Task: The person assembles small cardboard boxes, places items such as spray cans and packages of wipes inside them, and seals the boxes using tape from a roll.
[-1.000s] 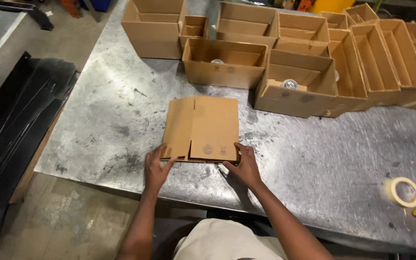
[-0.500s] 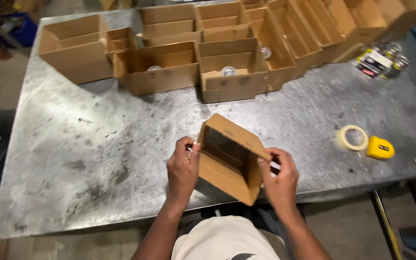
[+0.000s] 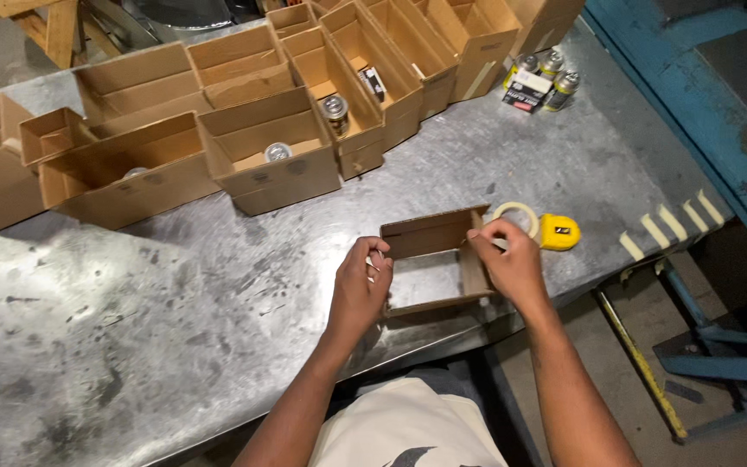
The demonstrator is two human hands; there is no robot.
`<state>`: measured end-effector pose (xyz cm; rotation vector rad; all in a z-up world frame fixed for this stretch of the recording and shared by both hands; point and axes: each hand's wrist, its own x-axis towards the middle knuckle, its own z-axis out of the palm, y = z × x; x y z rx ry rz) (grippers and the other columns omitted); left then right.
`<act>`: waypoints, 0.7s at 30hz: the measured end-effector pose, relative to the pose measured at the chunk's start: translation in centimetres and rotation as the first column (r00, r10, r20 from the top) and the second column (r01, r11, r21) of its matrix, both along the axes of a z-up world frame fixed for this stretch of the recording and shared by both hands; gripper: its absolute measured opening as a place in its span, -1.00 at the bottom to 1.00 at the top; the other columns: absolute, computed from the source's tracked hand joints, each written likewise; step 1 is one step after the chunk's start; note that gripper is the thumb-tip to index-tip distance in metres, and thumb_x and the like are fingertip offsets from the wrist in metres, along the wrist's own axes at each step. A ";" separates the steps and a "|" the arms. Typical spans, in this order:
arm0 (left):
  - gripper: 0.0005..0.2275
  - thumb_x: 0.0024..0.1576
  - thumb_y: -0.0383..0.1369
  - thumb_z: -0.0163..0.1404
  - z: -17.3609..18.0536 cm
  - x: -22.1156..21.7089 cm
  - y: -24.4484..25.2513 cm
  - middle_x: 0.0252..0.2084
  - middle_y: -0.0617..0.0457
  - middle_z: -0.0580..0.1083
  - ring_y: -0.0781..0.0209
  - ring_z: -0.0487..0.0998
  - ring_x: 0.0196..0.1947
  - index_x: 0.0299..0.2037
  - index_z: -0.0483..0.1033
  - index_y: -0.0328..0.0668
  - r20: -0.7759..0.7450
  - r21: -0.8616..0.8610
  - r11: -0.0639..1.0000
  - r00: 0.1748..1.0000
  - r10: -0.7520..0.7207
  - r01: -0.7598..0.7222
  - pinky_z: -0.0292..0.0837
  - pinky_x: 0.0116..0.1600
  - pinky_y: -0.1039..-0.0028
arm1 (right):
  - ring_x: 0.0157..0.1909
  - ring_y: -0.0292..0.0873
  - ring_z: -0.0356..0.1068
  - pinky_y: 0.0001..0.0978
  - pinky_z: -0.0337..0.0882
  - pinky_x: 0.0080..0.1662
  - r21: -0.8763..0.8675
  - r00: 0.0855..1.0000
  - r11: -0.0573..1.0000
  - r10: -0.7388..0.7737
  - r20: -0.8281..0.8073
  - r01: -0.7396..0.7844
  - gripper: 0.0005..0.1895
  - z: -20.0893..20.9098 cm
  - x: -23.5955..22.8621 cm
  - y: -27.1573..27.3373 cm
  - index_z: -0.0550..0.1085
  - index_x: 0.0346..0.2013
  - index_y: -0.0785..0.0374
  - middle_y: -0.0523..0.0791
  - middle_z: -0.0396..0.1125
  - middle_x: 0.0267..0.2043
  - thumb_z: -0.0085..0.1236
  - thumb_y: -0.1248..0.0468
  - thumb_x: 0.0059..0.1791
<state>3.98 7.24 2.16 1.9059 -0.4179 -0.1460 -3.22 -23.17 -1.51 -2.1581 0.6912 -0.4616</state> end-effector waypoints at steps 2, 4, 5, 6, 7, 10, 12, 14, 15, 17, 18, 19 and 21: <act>-0.69 0.42 -0.28 0.23 0.3 0.5 -1.5 0.29 -0.05 0.48 0.16 0.59 -0.19 0.32 0.61 -0.13 -0.085 -0.070 0.990 0.988 -0.125 0.120 0.67 -0.05 0.37 | 0.26 0.01 0.64 0.02 0.50 0.38 0.186 0.961 0.944 0.261 0.085 -0.273 -0.88 0.5 0.5 -1.2 0.76 -0.14 0.17 0.00 0.71 -0.03 0.43 0.20 0.19; -0.59 0.46 -0.17 0.15 1.6 0.2 -2.3 0.41 -0.18 0.46 -0.14 0.55 0.14 0.44 0.58 -0.17 -0.087 0.039 0.968 0.966 -0.244 0.248 0.56 0.24 0.15 | 0.48 0.20 0.43 0.21 0.27 0.52 0.286 0.884 0.837 0.453 0.117 -0.466 -0.49 3.0 -0.2 -2.3 0.73 -0.14 0.26 0.10 0.65 0.19 0.21 -0.15 0.20; -0.48 0.50 -0.06 0.08 2.4 0.0 -2.6 0.53 -0.32 0.43 -0.43 0.50 0.47 0.55 0.55 -0.22 -0.102 0.149 0.918 0.929 -0.355 0.367 0.45 0.53 -0.08 | 0.70 0.40 0.23 0.40 0.03 0.65 0.375 0.766 0.678 0.619 0.172 -0.632 -0.10 4.4 -0.6 -2.7 0.70 -0.14 0.35 0.20 0.59 0.40 -0.01 -0.49 0.21; -0.48 0.50 -0.06 0.08 2.7 -0.2 -2.4 0.53 -0.32 0.43 -0.43 0.50 0.47 0.55 0.55 -0.22 -0.105 0.147 0.919 0.929 -0.354 0.367 0.45 0.53 -0.08 | 0.70 0.40 0.23 0.40 0.03 0.65 0.376 0.766 0.678 0.620 0.168 -0.631 -0.10 4.3 -1.0 -3.3 0.70 -0.14 0.35 0.20 0.59 0.40 -0.01 -0.49 0.21; -0.42 0.48 -0.01 0.06 2.9 -0.3 -2.0 0.57 -0.27 0.46 -0.42 0.48 0.48 0.62 0.47 -0.15 -0.129 0.120 0.909 0.915 -0.383 0.398 0.43 0.51 -0.09 | 0.72 0.46 0.13 0.46 0.03 0.64 0.296 0.690 0.631 0.703 0.172 -0.717 -0.26 4.0 -1.2 -3.7 0.70 0.10 0.30 0.18 0.53 0.46 0.16 -0.36 0.19; -0.23 0.33 0.02 0.22 5.1 -0.8 -1.9 0.51 -0.37 0.50 -0.48 0.51 0.46 0.73 0.32 -0.06 -0.181 0.123 0.918 0.918 -0.353 0.377 0.43 0.50 -0.20 | 0.74 0.46 0.11 0.43 0.12 0.61 0.103 0.604 0.595 0.783 0.148 -0.797 -0.40 0.9 -1.7 -4.0 0.74 0.26 0.17 0.08 0.53 0.46 0.45 -0.18 0.12; -0.08 0.21 0.01 0.39 4.6 -1.2 -2.4 0.40 -0.51 0.52 -0.56 0.56 0.43 0.77 0.25 -0.03 -0.207 0.156 0.931 0.933 -0.295 0.329 0.44 0.51 -0.31 | 0.72 0.39 0.17 0.33 0.20 0.60 -0.010 0.606 0.612 0.784 0.130 -0.790 -0.49 -1.6 -1.6 -3.4 0.78 0.19 0.09 0.00 0.58 0.38 0.58 -0.12 0.08; -0.04 0.17 -0.29 0.47 1.7 -1.6 -3.1 0.64 -0.37 0.25 -0.07 0.64 -0.04 0.76 0.13 -0.26 -0.032 0.073 0.997 0.999 0.019 -0.017 0.65 0.15 0.15 | 0.47 0.11 0.50 0.06 0.39 0.53 -0.133 0.732 0.749 0.663 0.159 -0.649 -0.49 -3.6 -1.1 -2.4 0.71 0.10 0.02 -0.20 0.65 0.16 0.55 -0.23 0.07; -0.04 0.17 -0.29 0.47 2.2 -1.6 -3.6 0.64 -0.37 0.25 -0.07 0.64 -0.04 0.76 0.13 -0.26 -0.034 0.073 0.997 0.999 0.012 -0.010 0.65 0.15 0.15 | 0.47 0.11 0.50 0.06 0.39 0.53 -0.132 0.737 0.753 0.657 0.158 -0.644 -0.49 -3.2 -1.1 -1.8 0.71 0.10 0.02 -0.20 0.65 0.16 0.55 -0.23 0.07; 0.16 0.16 -0.35 0.46 3.3 -1.4 -4.5 0.72 -0.51 0.05 -0.36 0.55 0.01 0.87 -0.21 -0.16 0.046 0.226 0.965 0.991 0.123 -0.130 0.63 -0.09 0.00 | 0.42 0.19 0.45 -0.01 0.66 0.33 0.068 0.861 0.859 0.503 0.080 -0.508 0.08 -2.1 -1.0 -0.6 0.28 0.62 0.07 -0.01 0.45 0.37 0.70 -0.06 -0.05; 0.16 0.16 -0.35 0.46 2.6 -1.5 -4.6 0.72 -0.51 0.05 -0.36 0.55 0.01 0.87 -0.21 -0.16 0.046 0.223 0.967 0.992 0.115 -0.123 0.63 -0.09 0.00 | 0.42 0.19 0.45 -0.01 0.66 0.33 0.066 0.865 0.863 0.496 0.079 -0.501 0.08 -0.4 -1.1 -0.5 0.28 0.62 0.07 -0.01 0.45 0.37 0.70 -0.06 -0.05; 0.02 0.18 -0.29 0.45 2.0 -1.6 -4.4 0.66 -0.39 0.19 -0.34 0.53 0.12 0.81 0.02 -0.14 0.051 0.223 0.966 0.991 0.121 -0.130 0.63 0.05 0.01 | 0.42 0.18 0.47 0.07 0.64 0.34 0.007 0.865 0.870 0.488 0.114 -0.492 0.15 1.2 -1.0 -0.1 0.17 0.72 0.09 0.06 0.21 0.60 0.66 -0.01 -0.03; -0.11 0.20 -0.23 0.45 0.1 -1.8 -4.0 0.60 -0.28 0.34 -0.32 0.51 0.23 0.74 0.25 -0.13 0.063 0.225 0.965 0.991 0.122 -0.133 0.63 0.19 0.01 | 0.43 0.16 0.49 0.14 0.61 0.34 -0.052 0.865 0.879 0.476 0.156 -0.474 0.23 2.1 -1.1 0.5 0.07 0.82 0.12 0.14 -0.02 0.83 0.62 0.03 0.00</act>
